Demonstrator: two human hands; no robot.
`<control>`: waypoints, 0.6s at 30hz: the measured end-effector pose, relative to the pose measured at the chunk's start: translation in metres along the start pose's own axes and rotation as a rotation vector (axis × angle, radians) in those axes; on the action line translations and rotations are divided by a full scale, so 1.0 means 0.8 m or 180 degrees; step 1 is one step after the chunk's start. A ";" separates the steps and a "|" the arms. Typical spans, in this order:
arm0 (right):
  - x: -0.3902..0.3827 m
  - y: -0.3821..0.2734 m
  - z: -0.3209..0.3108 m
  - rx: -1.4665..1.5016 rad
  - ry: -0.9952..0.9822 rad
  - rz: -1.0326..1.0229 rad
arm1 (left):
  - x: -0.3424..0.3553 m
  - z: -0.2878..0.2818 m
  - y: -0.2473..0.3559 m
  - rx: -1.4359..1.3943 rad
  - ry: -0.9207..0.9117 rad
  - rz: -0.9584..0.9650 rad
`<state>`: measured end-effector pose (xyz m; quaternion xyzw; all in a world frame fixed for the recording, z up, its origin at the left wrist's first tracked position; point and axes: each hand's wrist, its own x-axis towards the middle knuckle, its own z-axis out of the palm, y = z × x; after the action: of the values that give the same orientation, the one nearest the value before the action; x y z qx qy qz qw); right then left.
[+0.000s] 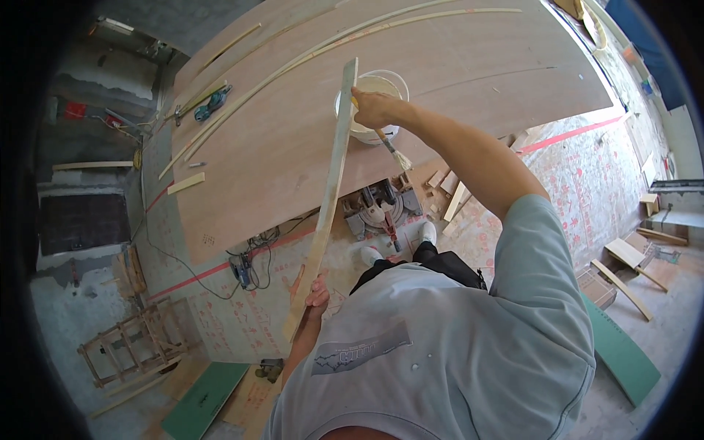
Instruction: Measuring, cutting, applying glue, and nailing wooden strips to a structure during renovation.
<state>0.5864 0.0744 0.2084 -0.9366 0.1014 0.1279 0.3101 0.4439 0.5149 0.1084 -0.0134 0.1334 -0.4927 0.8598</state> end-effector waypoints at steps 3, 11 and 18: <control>-0.010 -0.008 -0.002 0.0348 -0.0157 0.0088 | 0.004 0.005 -0.001 0.0068 -0.0037 -0.0001; -0.053 -0.003 0.013 0.0839 -0.0096 -0.0162 | 0.014 0.017 -0.006 0.0269 -0.0039 -0.0035; -0.166 -0.068 -0.006 0.0823 -0.0836 -0.0364 | 0.055 0.033 -0.013 0.0893 0.0183 0.0060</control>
<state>0.4762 0.1293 0.2825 -0.8685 0.0222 0.2171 0.4451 0.4627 0.4696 0.1260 0.1223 0.0879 -0.4985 0.8537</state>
